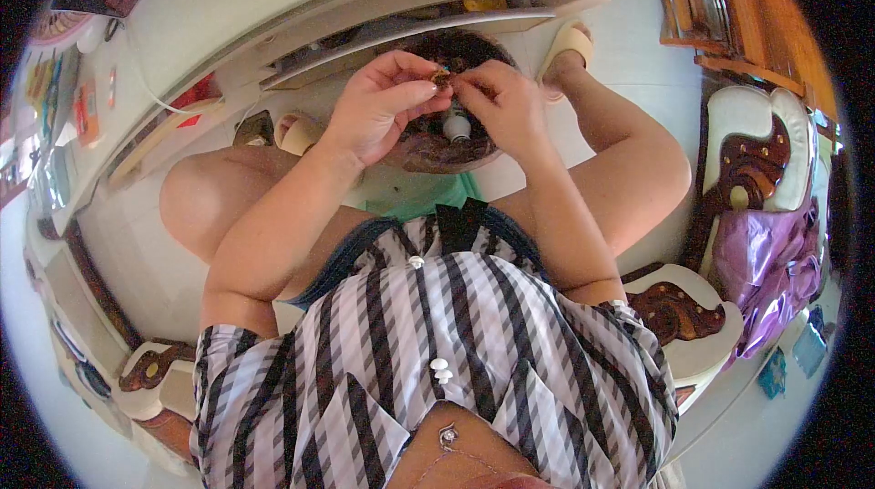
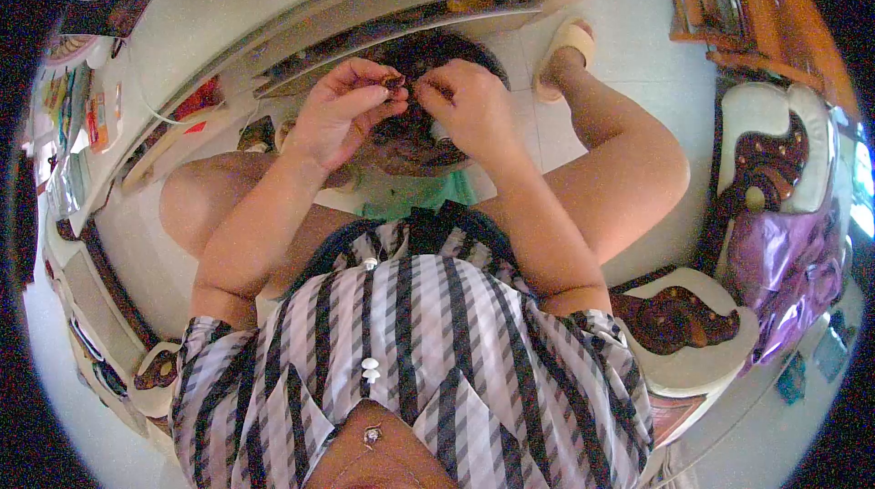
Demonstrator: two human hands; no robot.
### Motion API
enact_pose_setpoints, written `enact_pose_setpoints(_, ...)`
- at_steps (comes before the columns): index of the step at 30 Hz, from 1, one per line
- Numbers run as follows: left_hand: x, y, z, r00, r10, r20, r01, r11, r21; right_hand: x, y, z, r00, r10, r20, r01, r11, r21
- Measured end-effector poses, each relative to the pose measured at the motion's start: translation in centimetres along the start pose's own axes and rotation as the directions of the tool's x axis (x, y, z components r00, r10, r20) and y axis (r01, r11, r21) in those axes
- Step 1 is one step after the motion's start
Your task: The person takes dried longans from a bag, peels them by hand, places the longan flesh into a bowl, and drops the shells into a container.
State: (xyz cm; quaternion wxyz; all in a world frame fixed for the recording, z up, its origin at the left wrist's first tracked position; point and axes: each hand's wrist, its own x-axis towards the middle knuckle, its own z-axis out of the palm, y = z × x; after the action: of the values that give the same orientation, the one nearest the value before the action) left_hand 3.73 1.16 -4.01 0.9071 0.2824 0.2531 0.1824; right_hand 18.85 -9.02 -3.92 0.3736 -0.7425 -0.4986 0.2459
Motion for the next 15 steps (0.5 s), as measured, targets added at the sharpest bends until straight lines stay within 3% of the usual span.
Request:
enact_pose_setpoints(2, 0.1, 0.0, -0.1, 1.000, 0.009, -0.026, -0.008, 0.999, 0.040, 0.0, 0.8, 0.5, 0.947, -0.315, -0.063, 0.287, 0.918, -0.273)
enact_pose_setpoints(5, 0.2, -0.1, -0.3, 0.998, 0.029, -0.060, -0.021, 0.993, 0.120, -0.1, -0.2, 0.3, 0.999, 0.026, -0.032, -0.021, 0.990, 0.142)
enact_pose_setpoints(8, 0.2, -0.3, -0.3, 0.998, 0.017, -0.066, -0.006, 0.986, 0.168, -0.2, -1.1, 0.3, 0.980, 0.190, 0.065, -0.196, 0.834, 0.516)
enact_pose_setpoints(15, 0.2, 0.4, 0.3, 0.996, 0.004, -0.090, 0.038, 0.889, 0.456, -0.5, -1.9, -0.2, 0.989, 0.143, 0.031, -0.144, 0.913, 0.382)
